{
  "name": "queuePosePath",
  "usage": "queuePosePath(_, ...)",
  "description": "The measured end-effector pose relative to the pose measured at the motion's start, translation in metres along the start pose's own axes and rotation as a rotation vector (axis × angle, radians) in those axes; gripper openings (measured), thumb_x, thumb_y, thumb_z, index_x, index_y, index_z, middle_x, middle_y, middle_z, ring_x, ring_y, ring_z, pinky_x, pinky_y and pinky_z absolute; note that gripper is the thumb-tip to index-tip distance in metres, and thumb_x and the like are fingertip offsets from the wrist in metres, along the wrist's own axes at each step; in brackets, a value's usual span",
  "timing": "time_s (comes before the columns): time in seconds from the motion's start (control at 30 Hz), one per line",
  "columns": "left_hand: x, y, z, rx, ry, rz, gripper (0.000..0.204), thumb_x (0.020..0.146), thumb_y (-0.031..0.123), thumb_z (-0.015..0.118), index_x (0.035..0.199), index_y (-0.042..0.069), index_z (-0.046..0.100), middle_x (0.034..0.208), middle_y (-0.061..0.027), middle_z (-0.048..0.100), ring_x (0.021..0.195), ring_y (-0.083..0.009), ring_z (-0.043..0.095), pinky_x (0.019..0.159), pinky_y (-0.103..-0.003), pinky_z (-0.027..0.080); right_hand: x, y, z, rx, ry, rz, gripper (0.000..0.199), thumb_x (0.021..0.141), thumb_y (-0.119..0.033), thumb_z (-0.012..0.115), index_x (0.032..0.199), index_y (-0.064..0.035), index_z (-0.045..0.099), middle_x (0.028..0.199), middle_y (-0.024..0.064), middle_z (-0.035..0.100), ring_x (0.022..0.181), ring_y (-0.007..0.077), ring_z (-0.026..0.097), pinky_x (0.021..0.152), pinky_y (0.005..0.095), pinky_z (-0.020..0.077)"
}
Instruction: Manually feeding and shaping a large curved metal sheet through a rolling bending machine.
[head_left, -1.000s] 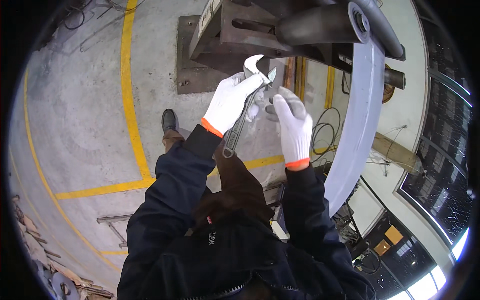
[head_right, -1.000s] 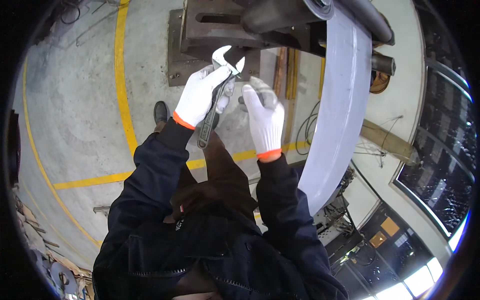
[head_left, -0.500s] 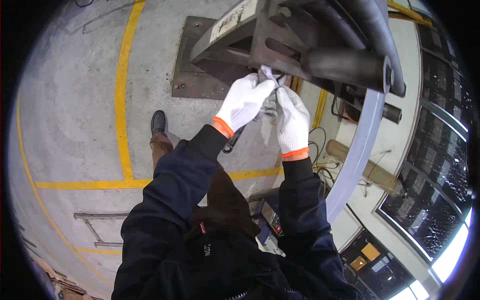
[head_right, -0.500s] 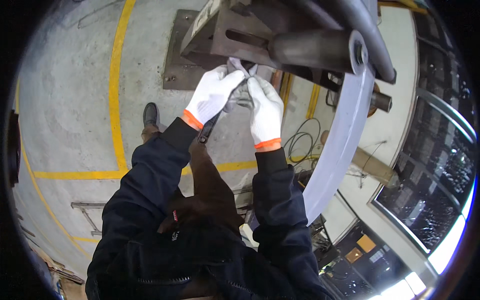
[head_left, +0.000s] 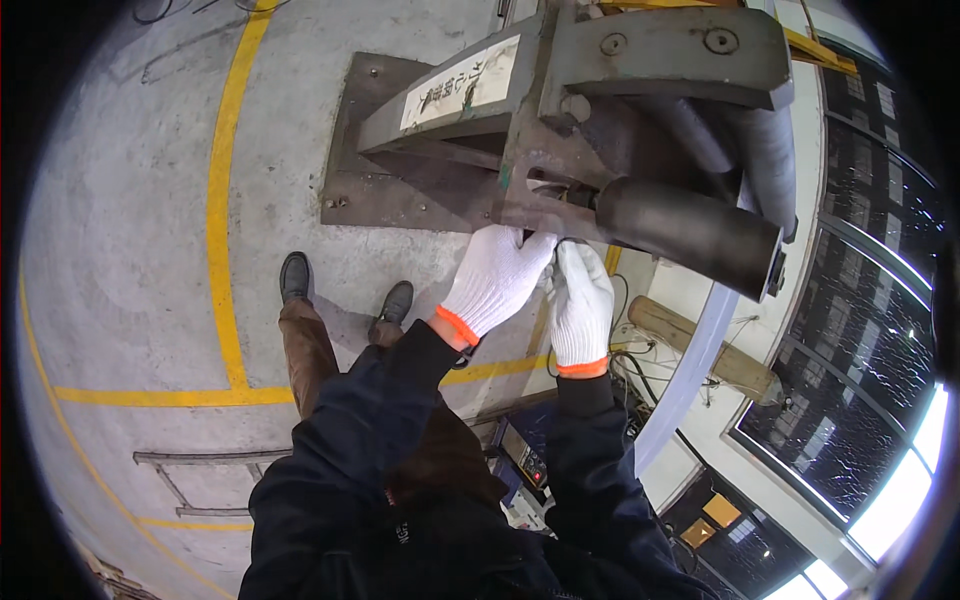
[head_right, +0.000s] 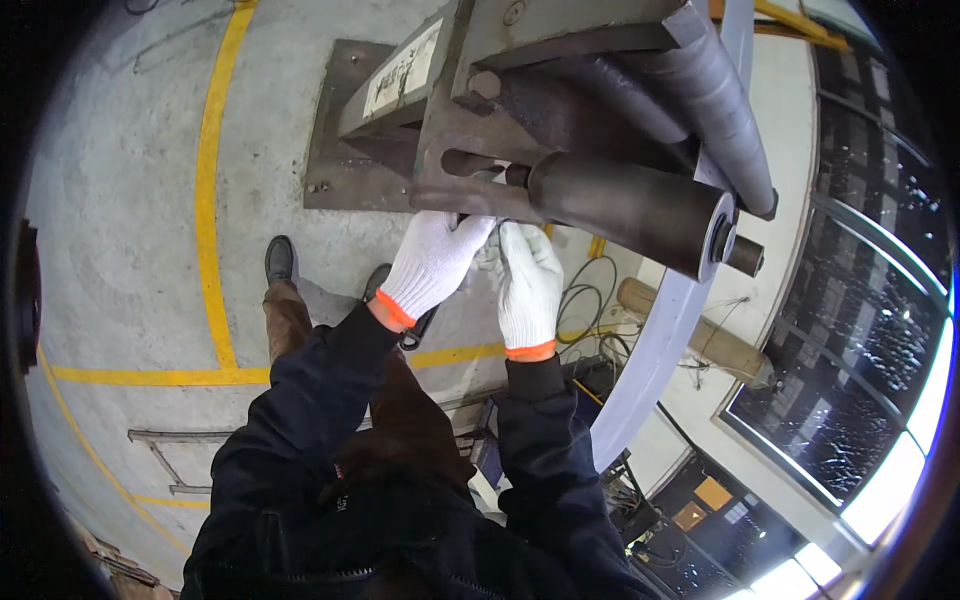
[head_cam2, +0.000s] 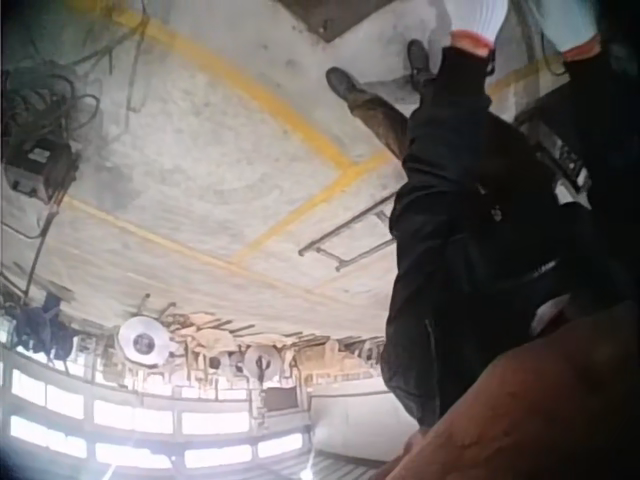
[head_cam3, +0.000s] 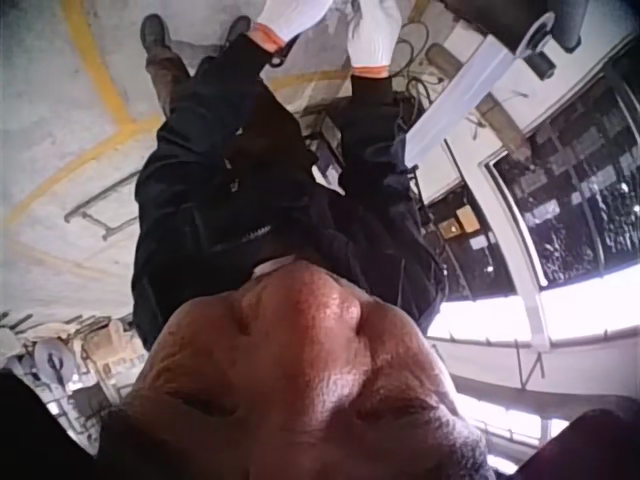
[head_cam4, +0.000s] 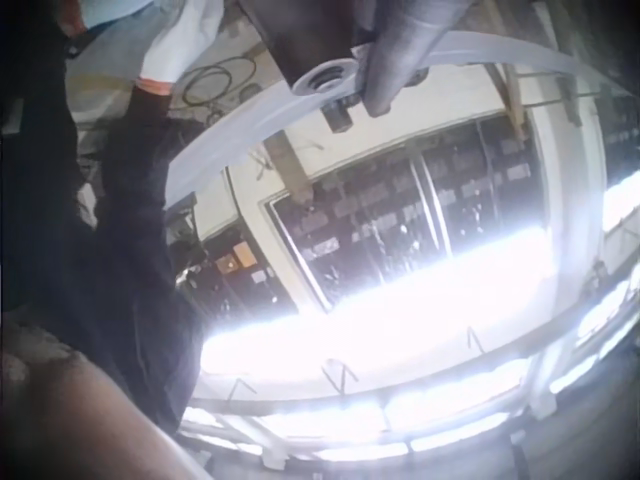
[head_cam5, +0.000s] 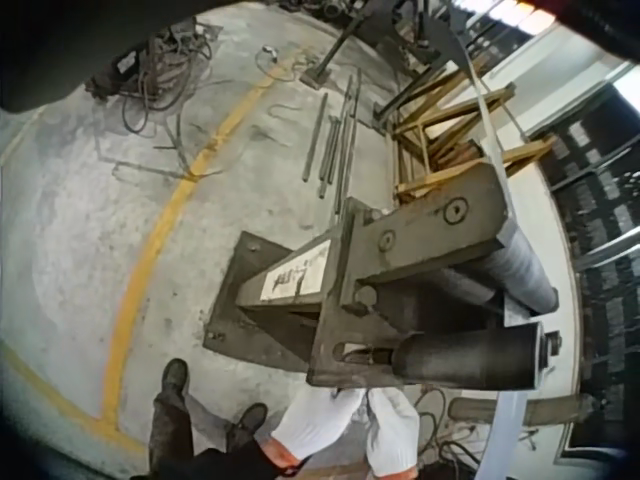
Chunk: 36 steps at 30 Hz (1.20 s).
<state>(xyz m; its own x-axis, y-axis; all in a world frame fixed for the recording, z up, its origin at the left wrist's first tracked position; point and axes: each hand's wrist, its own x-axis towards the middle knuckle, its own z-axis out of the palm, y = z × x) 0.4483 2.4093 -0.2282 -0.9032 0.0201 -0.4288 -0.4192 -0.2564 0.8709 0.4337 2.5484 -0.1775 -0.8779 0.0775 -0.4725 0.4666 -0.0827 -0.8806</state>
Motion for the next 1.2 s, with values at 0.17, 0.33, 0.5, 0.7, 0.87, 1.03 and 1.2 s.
queuePosePath(0.17, 0.002, -0.003, 0.013, -0.079, 0.128, 0.249, 0.020, 0.100, 0.018, 0.063, 0.106, 0.000, 0.068, 0.090, -0.0136, 0.071, 0.082, -0.0295, 0.070, 0.070, -0.041, 0.051, 0.006, -0.001, -0.004, -0.125, 0.094, -0.047, 0.017, 0.106, -0.016, 0.069, 0.106, 0.0012, 0.069, 0.088, 0.0070, 0.072, 0.073, 0.0135, 0.065, 0.070, 0.0266, 0.0512)
queuePosePath(0.33, 0.008, -0.010, 0.033, 0.246, 0.188, 0.425, 0.016, 0.092, 0.008, 0.065, 0.108, 0.004, 0.067, 0.089, -0.0150, 0.067, 0.086, -0.0321, 0.070, 0.072, -0.045, 0.052, 0.011, -0.011, -0.014, -0.145, 0.161, -0.048, 0.017, 0.101, -0.013, 0.074, 0.091, 0.0001, 0.073, 0.084, 0.0036, 0.070, 0.072, 0.0082, 0.058, 0.067, 0.0249, 0.0446)
queuePosePath(0.5, 0.002, -0.008, 0.041, 0.200, 0.298, 0.456, 0.009, 0.095, 0.011, 0.067, 0.102, 0.005, 0.068, 0.090, -0.0137, 0.071, 0.091, -0.0280, 0.071, 0.074, -0.043, 0.053, 0.011, -0.015, -0.004, -0.110, 0.200, -0.057, 0.012, 0.100, -0.011, 0.076, 0.100, 0.0007, 0.076, 0.091, 0.0025, 0.072, 0.079, 0.0083, 0.060, 0.073, 0.0247, 0.0460)
queuePosePath(0.7, -0.003, 0.003, 0.037, -0.309, 0.115, 0.049, 0.021, 0.101, 0.025, 0.069, 0.096, 0.005, 0.071, 0.084, -0.0086, 0.074, 0.077, -0.0162, 0.071, 0.069, -0.035, 0.054, 0.011, -0.017, -0.016, -0.141, 0.149, -0.054, 0.012, 0.100, -0.010, 0.076, 0.104, 0.0016, 0.075, 0.097, 0.0030, 0.073, 0.083, 0.0091, 0.062, 0.076, 0.0257, 0.0478)
queuePosePath(0.87, 0.000, 0.028, 0.026, -0.406, -0.004, -0.192, 0.021, 0.103, 0.025, 0.066, 0.098, 0.006, 0.073, 0.068, -0.0022, 0.070, 0.064, -0.0121, 0.068, 0.063, -0.031, 0.053, 0.011, -0.020, -0.015, -0.044, 0.085, -0.021, 0.011, 0.101, -0.007, 0.072, 0.104, 0.0035, 0.074, 0.099, 0.0052, 0.073, 0.086, 0.0112, 0.064, 0.079, 0.0267, 0.0491)
queuePosePath(1.03, 0.006, 0.009, 0.035, -0.128, 0.211, 0.326, 0.013, 0.099, 0.017, 0.067, 0.096, 0.006, 0.073, 0.078, -0.0058, 0.072, 0.071, -0.0198, 0.069, 0.068, -0.034, 0.052, 0.017, -0.006, -0.027, -0.137, 0.065, -0.088, 0.012, 0.103, -0.008, 0.069, 0.108, 0.0031, 0.071, 0.097, 0.0069, 0.072, 0.081, 0.0138, 0.063, 0.069, 0.0291, 0.0496)
queuePosePath(1.2, -0.003, 0.015, 0.041, 0.078, 0.281, 0.277, 0.016, 0.099, 0.017, 0.069, 0.098, 0.002, 0.073, 0.083, -0.0096, 0.072, 0.076, -0.0216, 0.068, 0.071, -0.038, 0.050, 0.012, -0.022, -0.004, -0.004, 0.041, -0.003, 0.013, 0.105, -0.011, 0.067, 0.107, 0.0011, 0.068, 0.094, 0.0062, 0.070, 0.076, 0.0136, 0.062, 0.061, 0.0297, 0.0474)
